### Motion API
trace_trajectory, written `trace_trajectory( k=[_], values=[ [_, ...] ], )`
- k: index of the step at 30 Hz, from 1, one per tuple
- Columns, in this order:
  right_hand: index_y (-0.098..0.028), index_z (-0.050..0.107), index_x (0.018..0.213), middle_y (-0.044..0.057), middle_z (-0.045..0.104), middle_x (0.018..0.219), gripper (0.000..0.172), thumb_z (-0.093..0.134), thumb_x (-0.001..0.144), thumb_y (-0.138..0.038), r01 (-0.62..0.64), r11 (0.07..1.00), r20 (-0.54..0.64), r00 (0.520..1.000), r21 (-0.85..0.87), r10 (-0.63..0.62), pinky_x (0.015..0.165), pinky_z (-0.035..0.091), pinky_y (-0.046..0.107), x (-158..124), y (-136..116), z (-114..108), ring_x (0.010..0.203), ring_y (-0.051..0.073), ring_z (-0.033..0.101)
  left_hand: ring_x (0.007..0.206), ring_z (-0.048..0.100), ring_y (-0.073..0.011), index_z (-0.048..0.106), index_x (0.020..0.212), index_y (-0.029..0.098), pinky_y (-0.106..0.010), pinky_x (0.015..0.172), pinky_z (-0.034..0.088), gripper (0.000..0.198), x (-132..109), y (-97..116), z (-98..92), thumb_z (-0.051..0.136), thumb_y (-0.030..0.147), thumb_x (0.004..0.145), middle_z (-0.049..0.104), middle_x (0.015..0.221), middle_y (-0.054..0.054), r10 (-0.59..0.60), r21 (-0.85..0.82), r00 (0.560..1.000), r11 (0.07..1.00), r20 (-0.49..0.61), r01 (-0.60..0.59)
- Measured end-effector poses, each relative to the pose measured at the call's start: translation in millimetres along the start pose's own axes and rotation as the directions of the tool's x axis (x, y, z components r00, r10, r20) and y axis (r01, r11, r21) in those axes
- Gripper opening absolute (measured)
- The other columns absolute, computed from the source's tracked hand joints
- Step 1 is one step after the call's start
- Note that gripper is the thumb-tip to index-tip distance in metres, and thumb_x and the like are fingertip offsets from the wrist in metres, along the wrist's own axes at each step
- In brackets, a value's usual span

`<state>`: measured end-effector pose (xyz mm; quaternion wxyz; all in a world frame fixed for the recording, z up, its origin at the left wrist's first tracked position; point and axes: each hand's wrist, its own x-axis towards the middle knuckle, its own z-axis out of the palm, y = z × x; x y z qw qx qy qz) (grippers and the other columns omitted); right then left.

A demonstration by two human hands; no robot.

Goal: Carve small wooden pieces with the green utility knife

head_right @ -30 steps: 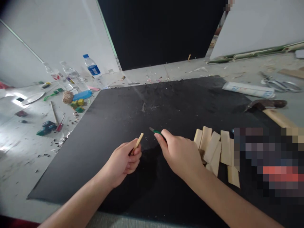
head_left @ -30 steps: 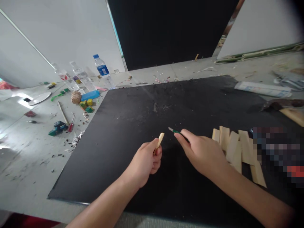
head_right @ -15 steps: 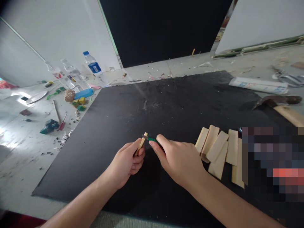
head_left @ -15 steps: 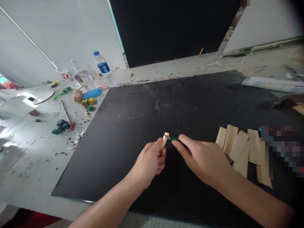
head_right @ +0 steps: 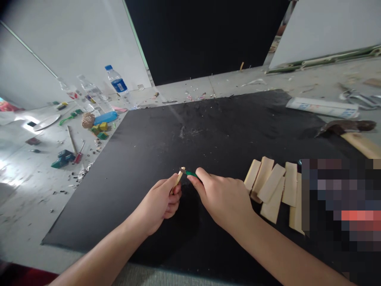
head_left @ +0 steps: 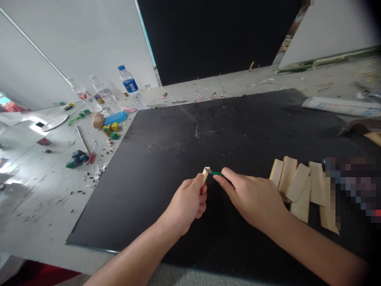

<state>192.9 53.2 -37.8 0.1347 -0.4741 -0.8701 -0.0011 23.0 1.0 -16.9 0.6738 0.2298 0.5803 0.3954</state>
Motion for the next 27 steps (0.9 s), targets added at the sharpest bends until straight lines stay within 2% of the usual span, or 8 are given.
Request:
trace_trajectory(
  k=[4, 6, 10, 14, 17, 20, 27],
  values=[
    [-0.025, 0.054, 0.088, -0.001, 0.061, 0.059, 0.050, 0.024, 0.107, -0.059, -0.134, 0.988, 0.035, 0.990, -0.072, 0.137, 0.050, 0.015, 0.028, 5, 16, 1, 0.052, 0.021, 0.061, 0.041, 0.022, -0.0052, 0.042, 0.070, 0.021, -0.019, 0.038, 0.012, 0.045, -7, -4, 5.3, 0.042, 0.051, 0.103, 0.029, 0.053, 0.008, -0.001, 0.033, 0.999, 0.999, 0.034, 0.000],
    [-0.025, 0.053, 0.087, -0.001, 0.059, 0.056, 0.050, 0.024, 0.106, -0.061, -0.199, 0.979, 0.019, 0.980, -0.054, 0.200, 0.050, 0.017, 0.028, 7, 23, -2, 0.051, 0.021, 0.059, 0.041, 0.023, -0.0053, 0.044, 0.070, 0.020, -0.019, 0.038, 0.016, 0.047, -10, -6, 6.5, 0.043, 0.055, 0.102, 0.030, 0.052, 0.008, 0.037, 0.052, 0.999, 0.998, 0.034, -0.039],
    [-0.025, 0.050, 0.083, -0.003, 0.056, 0.054, 0.053, 0.023, 0.105, -0.065, -0.157, 0.986, 0.017, 0.988, 0.062, 0.156, 0.049, 0.020, 0.027, 6, 20, -7, 0.049, 0.018, 0.056, 0.043, 0.024, -0.0048, 0.044, 0.071, 0.020, -0.017, 0.040, 0.019, 0.049, -10, -3, 1.3, 0.044, 0.058, 0.102, 0.030, 0.055, 0.008, 0.185, 0.084, 0.981, 0.980, -0.053, -0.180],
    [-0.024, 0.047, 0.079, -0.005, 0.050, 0.048, 0.051, 0.027, 0.105, -0.063, -0.104, 0.986, -0.072, 0.991, 0.133, 0.115, 0.048, 0.022, 0.025, 2, 12, -9, 0.044, 0.016, 0.051, 0.045, 0.030, -0.0051, 0.047, 0.074, 0.020, -0.017, 0.042, 0.026, 0.048, -5, -2, -2.4, 0.046, 0.059, 0.101, 0.034, 0.058, 0.008, 0.280, 0.110, 0.957, 0.956, -0.074, -0.272],
    [-0.023, 0.049, 0.080, -0.005, 0.051, 0.049, 0.047, 0.033, 0.106, -0.059, -0.010, 0.988, -0.141, 0.989, 0.152, 0.032, 0.047, 0.023, 0.025, 0, 10, -8, 0.043, 0.015, 0.053, 0.046, 0.033, -0.0063, 0.047, 0.076, 0.020, -0.019, 0.043, 0.028, 0.046, -4, -3, -0.2, 0.044, 0.058, 0.102, 0.034, 0.058, 0.007, 0.269, 0.105, 0.962, 0.959, -0.054, -0.263],
    [-0.023, 0.050, 0.081, -0.005, 0.053, 0.051, 0.044, 0.035, 0.106, -0.056, 0.062, 0.989, -0.145, 0.989, 0.136, -0.042, 0.048, 0.022, 0.025, -1, 6, -7, 0.045, 0.015, 0.056, 0.046, 0.030, -0.0055, 0.048, 0.077, 0.019, -0.019, 0.046, 0.027, 0.045, -4, -5, 2.3, 0.043, 0.055, 0.103, 0.034, 0.060, 0.007, 0.252, 0.115, 0.967, 0.962, -0.041, -0.246],
    [-0.022, 0.055, 0.084, -0.002, 0.060, 0.057, 0.050, 0.028, 0.107, -0.058, 0.018, 0.994, -0.016, 1.000, 0.110, -0.017, 0.050, 0.019, 0.029, 0, 4, -8, 0.050, 0.017, 0.059, 0.048, 0.025, -0.0055, 0.049, 0.078, 0.019, -0.019, 0.047, 0.026, 0.043, -2, -9, 2.1, 0.042, 0.054, 0.104, 0.033, 0.060, 0.007, 0.245, 0.159, 0.969, 0.958, -0.024, -0.238]
  ],
)
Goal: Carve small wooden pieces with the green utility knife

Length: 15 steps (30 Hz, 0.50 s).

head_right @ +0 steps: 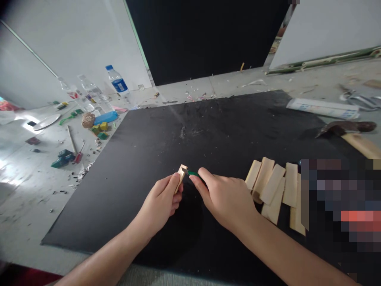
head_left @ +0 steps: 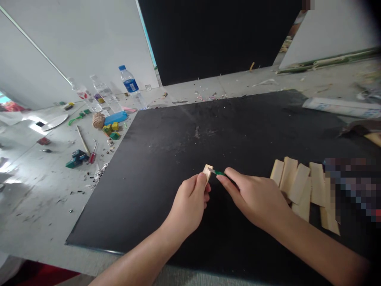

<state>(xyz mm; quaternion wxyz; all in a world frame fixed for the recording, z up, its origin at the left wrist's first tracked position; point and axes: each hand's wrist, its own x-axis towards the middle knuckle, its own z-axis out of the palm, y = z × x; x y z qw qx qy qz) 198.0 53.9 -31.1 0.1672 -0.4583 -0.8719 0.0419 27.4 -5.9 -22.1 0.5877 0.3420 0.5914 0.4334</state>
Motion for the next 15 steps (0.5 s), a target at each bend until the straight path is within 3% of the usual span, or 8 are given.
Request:
trace_trajectory(
  k=[7, 15],
  values=[
    [-0.025, 0.053, 0.086, -0.002, 0.061, 0.060, 0.055, 0.020, 0.106, -0.064, -0.066, 0.997, 0.117, 0.991, -0.038, 0.070, 0.052, 0.019, 0.028, 1.1, -0.8, 0.5, 0.055, 0.021, 0.063, 0.048, 0.025, -0.0066, 0.046, 0.076, 0.020, -0.020, 0.046, 0.025, 0.046, 5.5, -3.4, -1.5, 0.041, 0.058, 0.102, 0.035, 0.060, 0.006, -0.056, 0.058, 0.998, 0.997, -0.031, 0.057],
    [-0.025, 0.059, 0.094, 0.000, 0.066, 0.065, 0.055, 0.022, 0.106, -0.063, -0.128, 0.991, 0.136, 0.982, -0.028, 0.131, 0.053, 0.020, 0.028, 4.2, -6.1, 3.4, 0.060, 0.023, 0.066, 0.049, 0.025, -0.0069, 0.045, 0.076, 0.020, -0.019, 0.046, 0.025, 0.043, 8.5, -3.5, -3.9, 0.042, 0.054, 0.103, 0.035, 0.061, 0.006, -0.067, 0.029, 0.997, 0.997, -0.028, 0.068]
  ],
)
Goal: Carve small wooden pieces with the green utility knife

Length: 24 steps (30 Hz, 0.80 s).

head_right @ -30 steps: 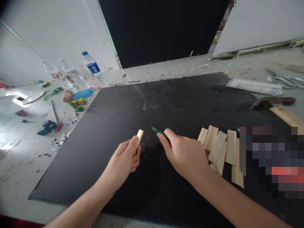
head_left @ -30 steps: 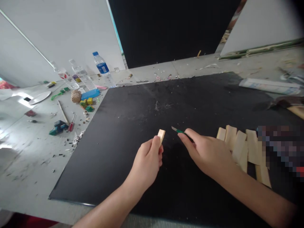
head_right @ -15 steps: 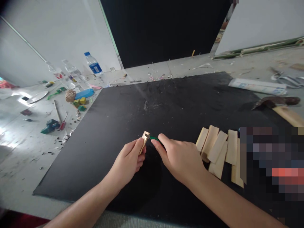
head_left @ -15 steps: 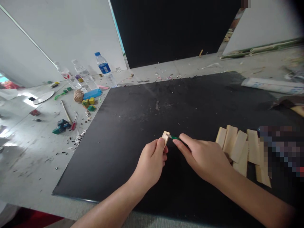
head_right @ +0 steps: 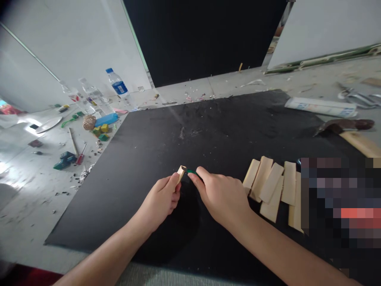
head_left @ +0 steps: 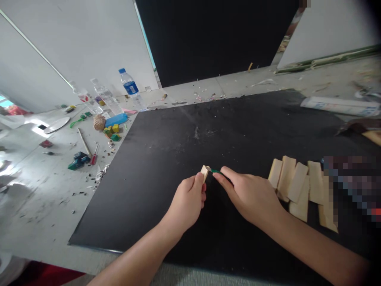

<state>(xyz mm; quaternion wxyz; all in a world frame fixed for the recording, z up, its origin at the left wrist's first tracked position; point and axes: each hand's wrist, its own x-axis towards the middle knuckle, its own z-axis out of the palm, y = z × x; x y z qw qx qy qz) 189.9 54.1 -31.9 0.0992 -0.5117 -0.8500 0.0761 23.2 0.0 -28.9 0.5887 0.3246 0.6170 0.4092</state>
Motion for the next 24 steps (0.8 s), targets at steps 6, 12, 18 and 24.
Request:
trace_trajectory(
  k=[6, 12, 18, 24],
  values=[
    [-0.026, 0.061, 0.097, -0.001, 0.067, 0.065, 0.053, 0.023, 0.107, -0.061, -0.017, 0.998, -0.036, 0.999, -0.055, 0.015, 0.052, 0.018, 0.028, 0, -6, -2, 0.058, 0.021, 0.065, 0.048, 0.022, -0.0067, 0.045, 0.076, 0.020, -0.018, 0.046, 0.024, 0.042, 0, 3, 0.5, 0.042, 0.053, 0.103, 0.033, 0.060, 0.007, -0.013, -0.004, 1.000, 1.000, -0.003, 0.013],
    [-0.025, 0.060, 0.092, 0.001, 0.061, 0.057, 0.053, 0.025, 0.106, -0.062, -0.155, 0.981, -0.118, 0.983, -0.115, 0.142, 0.050, 0.017, 0.029, 8, 18, -8, 0.052, 0.020, 0.058, 0.045, 0.022, -0.0057, 0.045, 0.076, 0.020, -0.019, 0.042, 0.018, 0.043, -5, 3, 0.6, 0.043, 0.056, 0.101, 0.033, 0.059, 0.007, -0.061, -0.028, 0.997, 0.998, 0.036, 0.062],
    [-0.024, 0.051, 0.082, -0.004, 0.053, 0.051, 0.051, 0.028, 0.106, -0.063, 0.035, 0.990, -0.179, 0.984, 0.139, -0.010, 0.052, 0.024, 0.027, 1, 11, -9, 0.049, 0.016, 0.054, 0.044, 0.020, -0.0049, 0.044, 0.076, 0.021, -0.019, 0.040, 0.011, 0.041, -5, 8, -0.7, 0.045, 0.054, 0.101, 0.030, 0.058, 0.009, -0.093, -0.130, 0.993, 0.986, 0.066, 0.101],
    [-0.023, 0.053, 0.082, -0.004, 0.054, 0.053, 0.050, 0.030, 0.106, -0.060, 0.131, 0.980, -0.155, 0.982, 0.151, -0.107, 0.050, 0.021, 0.028, -5, 3, -6, 0.046, 0.014, 0.055, 0.044, 0.018, -0.0047, 0.044, 0.076, 0.020, -0.020, 0.041, 0.009, 0.042, -8, 9, 2.0, 0.046, 0.054, 0.101, 0.029, 0.057, 0.009, -0.099, -0.207, 0.988, 0.971, 0.118, 0.122]
  ],
)
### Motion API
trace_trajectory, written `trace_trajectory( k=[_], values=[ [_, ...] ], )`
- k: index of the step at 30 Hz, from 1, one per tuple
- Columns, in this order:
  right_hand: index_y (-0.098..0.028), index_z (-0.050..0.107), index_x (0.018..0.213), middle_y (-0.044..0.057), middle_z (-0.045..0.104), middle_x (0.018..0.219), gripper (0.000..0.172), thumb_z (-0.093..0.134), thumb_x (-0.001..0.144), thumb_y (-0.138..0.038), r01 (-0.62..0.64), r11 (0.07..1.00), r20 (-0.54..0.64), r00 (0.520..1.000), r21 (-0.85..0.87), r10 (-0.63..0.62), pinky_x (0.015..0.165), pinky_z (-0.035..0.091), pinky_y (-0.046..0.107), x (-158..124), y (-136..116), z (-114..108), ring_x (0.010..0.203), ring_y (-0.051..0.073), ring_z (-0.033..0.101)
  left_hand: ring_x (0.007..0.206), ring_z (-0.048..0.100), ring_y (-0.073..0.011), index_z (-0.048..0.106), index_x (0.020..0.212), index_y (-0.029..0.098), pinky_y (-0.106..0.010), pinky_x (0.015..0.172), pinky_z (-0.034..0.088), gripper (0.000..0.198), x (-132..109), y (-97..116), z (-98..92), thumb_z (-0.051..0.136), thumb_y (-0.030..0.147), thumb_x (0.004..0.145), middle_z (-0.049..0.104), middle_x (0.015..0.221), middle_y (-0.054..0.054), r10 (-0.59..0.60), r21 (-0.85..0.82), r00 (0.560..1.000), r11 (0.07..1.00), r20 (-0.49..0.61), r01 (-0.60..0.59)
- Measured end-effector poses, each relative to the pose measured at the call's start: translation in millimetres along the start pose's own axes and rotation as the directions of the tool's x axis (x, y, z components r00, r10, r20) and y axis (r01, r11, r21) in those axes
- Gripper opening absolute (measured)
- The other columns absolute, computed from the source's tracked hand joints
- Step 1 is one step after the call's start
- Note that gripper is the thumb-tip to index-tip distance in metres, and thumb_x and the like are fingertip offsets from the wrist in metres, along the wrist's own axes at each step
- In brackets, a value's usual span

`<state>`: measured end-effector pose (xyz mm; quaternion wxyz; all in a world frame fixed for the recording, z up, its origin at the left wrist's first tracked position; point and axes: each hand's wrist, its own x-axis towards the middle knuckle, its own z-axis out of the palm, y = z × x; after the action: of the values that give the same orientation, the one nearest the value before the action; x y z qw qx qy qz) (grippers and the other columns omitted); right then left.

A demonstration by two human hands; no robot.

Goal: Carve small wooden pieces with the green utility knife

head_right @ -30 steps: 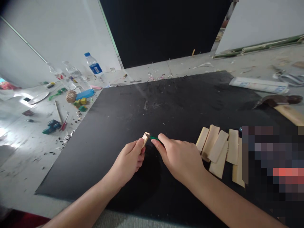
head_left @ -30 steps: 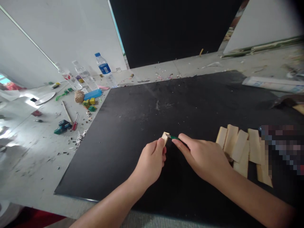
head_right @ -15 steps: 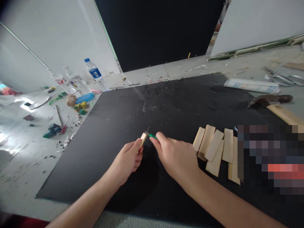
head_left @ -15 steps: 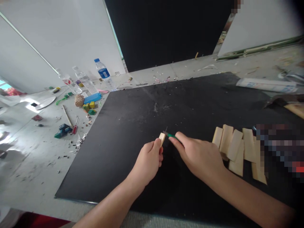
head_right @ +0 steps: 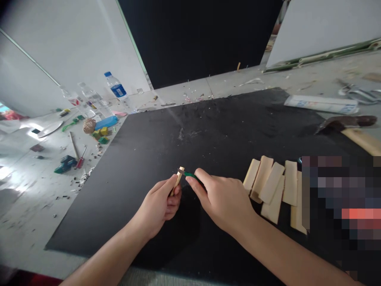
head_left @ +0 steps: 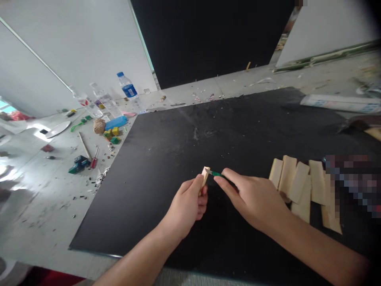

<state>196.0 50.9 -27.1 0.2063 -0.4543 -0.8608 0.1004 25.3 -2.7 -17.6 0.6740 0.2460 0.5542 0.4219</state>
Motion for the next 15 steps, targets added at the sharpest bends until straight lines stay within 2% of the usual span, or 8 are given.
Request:
trace_trajectory(
  k=[9, 15],
  values=[
    [-0.025, 0.051, 0.084, -0.003, 0.059, 0.058, 0.053, 0.023, 0.106, -0.063, -0.066, 0.996, 0.107, 0.992, -0.051, 0.071, 0.052, 0.022, 0.028, 3.0, 0.6, 0.4, 0.053, 0.018, 0.059, 0.045, 0.020, -0.0048, 0.043, 0.075, 0.021, -0.019, 0.041, 0.011, 0.042, -0.2, -0.3, 0.5, 0.044, 0.054, 0.102, 0.030, 0.058, 0.009, 0.014, 0.054, 1.000, 0.998, 0.020, -0.015],
    [-0.026, 0.054, 0.089, -0.002, 0.064, 0.063, 0.053, 0.019, 0.106, -0.063, -0.116, 0.986, 0.169, 0.976, -0.116, 0.135, 0.054, 0.021, 0.029, 5.3, -2.9, 2.1, 0.061, 0.021, 0.065, 0.044, 0.021, -0.0045, 0.043, 0.076, 0.021, -0.019, 0.040, 0.011, 0.043, 3.7, -0.4, -0.3, 0.044, 0.055, 0.102, 0.031, 0.058, 0.009, 0.008, 0.076, 1.000, 0.997, -0.029, -0.006]
  ],
)
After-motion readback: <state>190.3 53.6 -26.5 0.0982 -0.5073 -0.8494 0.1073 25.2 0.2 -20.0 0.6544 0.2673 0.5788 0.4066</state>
